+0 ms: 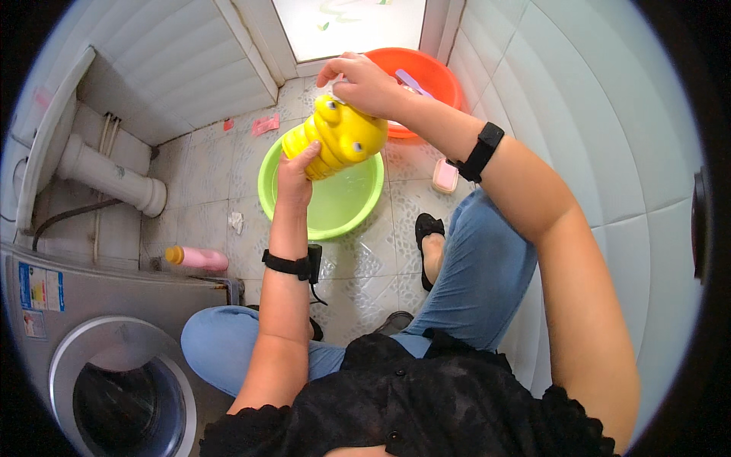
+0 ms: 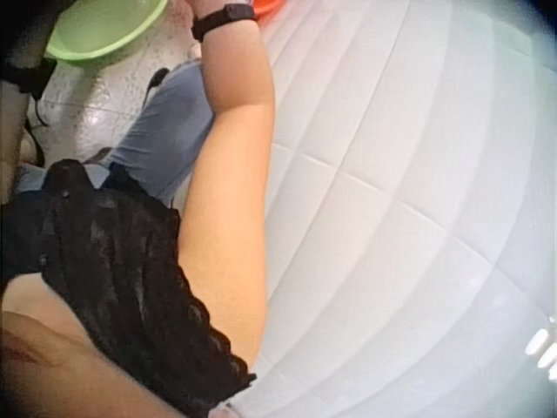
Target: The person washes yellow sandals and pink sandals using a cloth and soapy water in a bucket.
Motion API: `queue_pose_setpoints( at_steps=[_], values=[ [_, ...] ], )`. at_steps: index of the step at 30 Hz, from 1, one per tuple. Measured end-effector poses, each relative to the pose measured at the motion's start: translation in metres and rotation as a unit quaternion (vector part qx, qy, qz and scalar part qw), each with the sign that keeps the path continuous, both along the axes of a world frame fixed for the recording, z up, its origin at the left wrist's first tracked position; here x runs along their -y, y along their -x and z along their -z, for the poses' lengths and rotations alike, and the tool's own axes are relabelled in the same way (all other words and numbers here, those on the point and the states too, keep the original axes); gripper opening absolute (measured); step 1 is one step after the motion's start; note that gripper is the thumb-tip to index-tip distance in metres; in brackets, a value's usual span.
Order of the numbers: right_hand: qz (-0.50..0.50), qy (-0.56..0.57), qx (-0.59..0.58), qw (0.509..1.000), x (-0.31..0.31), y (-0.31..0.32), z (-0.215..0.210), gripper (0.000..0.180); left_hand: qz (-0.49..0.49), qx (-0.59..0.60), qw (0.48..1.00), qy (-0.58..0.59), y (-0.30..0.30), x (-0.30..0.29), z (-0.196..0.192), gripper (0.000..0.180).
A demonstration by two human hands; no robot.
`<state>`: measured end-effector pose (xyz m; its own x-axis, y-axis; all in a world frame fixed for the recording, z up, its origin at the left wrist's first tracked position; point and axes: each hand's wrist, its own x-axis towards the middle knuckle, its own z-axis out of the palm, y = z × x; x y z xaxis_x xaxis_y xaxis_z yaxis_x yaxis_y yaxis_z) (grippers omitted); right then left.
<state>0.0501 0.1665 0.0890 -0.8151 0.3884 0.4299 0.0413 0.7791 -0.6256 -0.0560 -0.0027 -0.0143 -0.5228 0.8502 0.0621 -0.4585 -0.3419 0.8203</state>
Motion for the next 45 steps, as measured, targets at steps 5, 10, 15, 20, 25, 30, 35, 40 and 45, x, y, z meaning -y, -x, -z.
queue_pose_setpoints(
  at_steps=[5,10,15,20,25,30,35,40,45],
  values=[
    [0.094,-0.008,0.043,0.995,-0.022,0.009,0.018,0.038,-0.135,-0.283,0.948,0.047,-0.01,-0.002,0.002,0.023],
    [0.195,-0.023,0.301,0.933,-0.021,0.014,0.019,0.059,-0.258,-0.552,0.789,0.074,-0.014,0.0,0.003,0.018],
    [0.189,-0.029,0.297,0.935,0.002,0.012,0.003,0.045,-0.291,-0.647,0.703,0.038,-0.021,-0.005,0.0,0.021],
    [0.089,-0.227,0.162,0.956,0.044,0.018,0.01,0.026,-0.235,-0.696,0.67,0.105,-0.039,-0.004,0.006,0.02],
    [0.037,-0.179,0.064,0.981,0.018,0.017,0.02,0.025,-0.244,-0.711,0.65,0.11,-0.029,-0.002,-0.001,0.018],
    [0.202,-0.056,0.192,0.959,-0.015,0.006,0.01,0.03,-0.304,-0.703,0.641,0.035,-0.026,-0.004,-0.005,0.017],
    [0.141,-0.123,0.172,0.967,0.027,0.007,0.002,0.031,-0.268,-0.704,0.653,0.081,-0.038,-0.003,0.004,0.017],
    [0.094,-0.144,0.1,0.98,0.057,0.02,0.009,0.026,-0.23,-0.697,0.673,0.087,-0.044,-0.008,0.011,0.017],
    [0.02,-0.166,0.057,0.984,0.063,0.023,0.009,0.025,-0.227,-0.691,0.675,0.121,-0.047,-0.008,0.011,0.016]
  ],
)
